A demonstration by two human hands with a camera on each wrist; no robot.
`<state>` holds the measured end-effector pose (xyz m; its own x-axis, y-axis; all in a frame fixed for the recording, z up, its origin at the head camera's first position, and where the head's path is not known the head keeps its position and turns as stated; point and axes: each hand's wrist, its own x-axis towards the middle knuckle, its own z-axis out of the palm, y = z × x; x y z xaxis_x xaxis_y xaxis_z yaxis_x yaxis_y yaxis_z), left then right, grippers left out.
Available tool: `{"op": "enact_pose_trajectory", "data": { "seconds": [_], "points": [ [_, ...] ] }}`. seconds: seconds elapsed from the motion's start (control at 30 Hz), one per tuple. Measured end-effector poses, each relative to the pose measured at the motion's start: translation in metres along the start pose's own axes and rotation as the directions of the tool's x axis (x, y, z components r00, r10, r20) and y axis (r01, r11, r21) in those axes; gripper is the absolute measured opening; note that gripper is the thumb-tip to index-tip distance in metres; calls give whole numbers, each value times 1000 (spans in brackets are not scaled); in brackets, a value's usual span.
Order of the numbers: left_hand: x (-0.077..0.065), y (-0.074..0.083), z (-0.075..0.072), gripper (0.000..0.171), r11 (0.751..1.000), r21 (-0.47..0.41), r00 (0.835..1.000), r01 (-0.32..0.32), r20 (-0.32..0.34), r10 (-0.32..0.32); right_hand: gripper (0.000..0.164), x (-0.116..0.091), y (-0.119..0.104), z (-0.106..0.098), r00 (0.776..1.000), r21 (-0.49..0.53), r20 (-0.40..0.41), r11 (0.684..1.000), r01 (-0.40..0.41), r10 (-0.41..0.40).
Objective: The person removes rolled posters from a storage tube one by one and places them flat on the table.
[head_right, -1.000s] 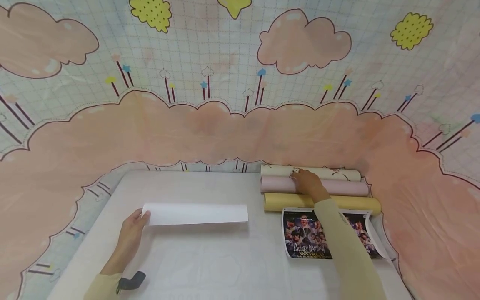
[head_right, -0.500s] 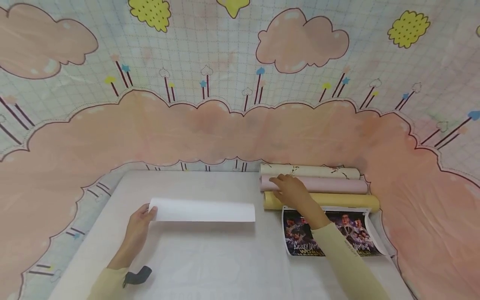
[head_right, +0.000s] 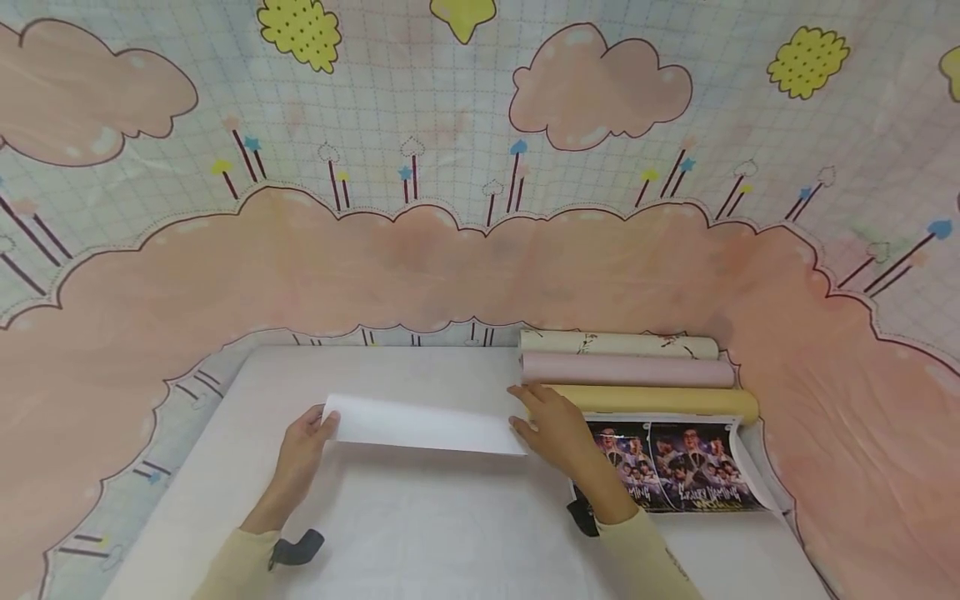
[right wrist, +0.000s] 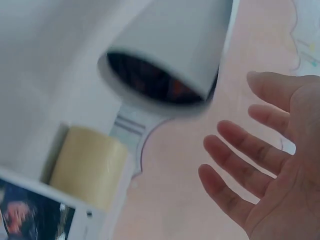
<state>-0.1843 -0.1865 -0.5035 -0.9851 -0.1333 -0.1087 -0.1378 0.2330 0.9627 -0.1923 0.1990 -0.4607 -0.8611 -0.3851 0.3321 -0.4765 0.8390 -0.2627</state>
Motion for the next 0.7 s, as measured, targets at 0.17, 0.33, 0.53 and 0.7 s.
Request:
{"op": "enact_pose_trajectory", "data": {
  "seconds": [0.17, 0.33, 0.53, 0.7],
  "points": [
    [1, 6, 8, 44, 1000, 6, 1000, -9, -10, 9, 45, -2, -16, 12, 998, 3, 4, 998, 56, -56],
    [2, 11, 15, 44, 1000, 11, 1000, -21, -1, 21, 47, -4, -29, 19, 995, 7, 52, 996, 84, -84],
    [0, 15, 20, 42, 999, 35, 999, -39, -7, 39, 57, -6, -41, 25, 990, 19, 94, 995, 101, -103],
    [0, 16, 21, 41, 998, 41, 999, -46, -9, 46, 59, -7, -46, 31, 988, 12, 80, 991, 131, -132]
  ]
}}
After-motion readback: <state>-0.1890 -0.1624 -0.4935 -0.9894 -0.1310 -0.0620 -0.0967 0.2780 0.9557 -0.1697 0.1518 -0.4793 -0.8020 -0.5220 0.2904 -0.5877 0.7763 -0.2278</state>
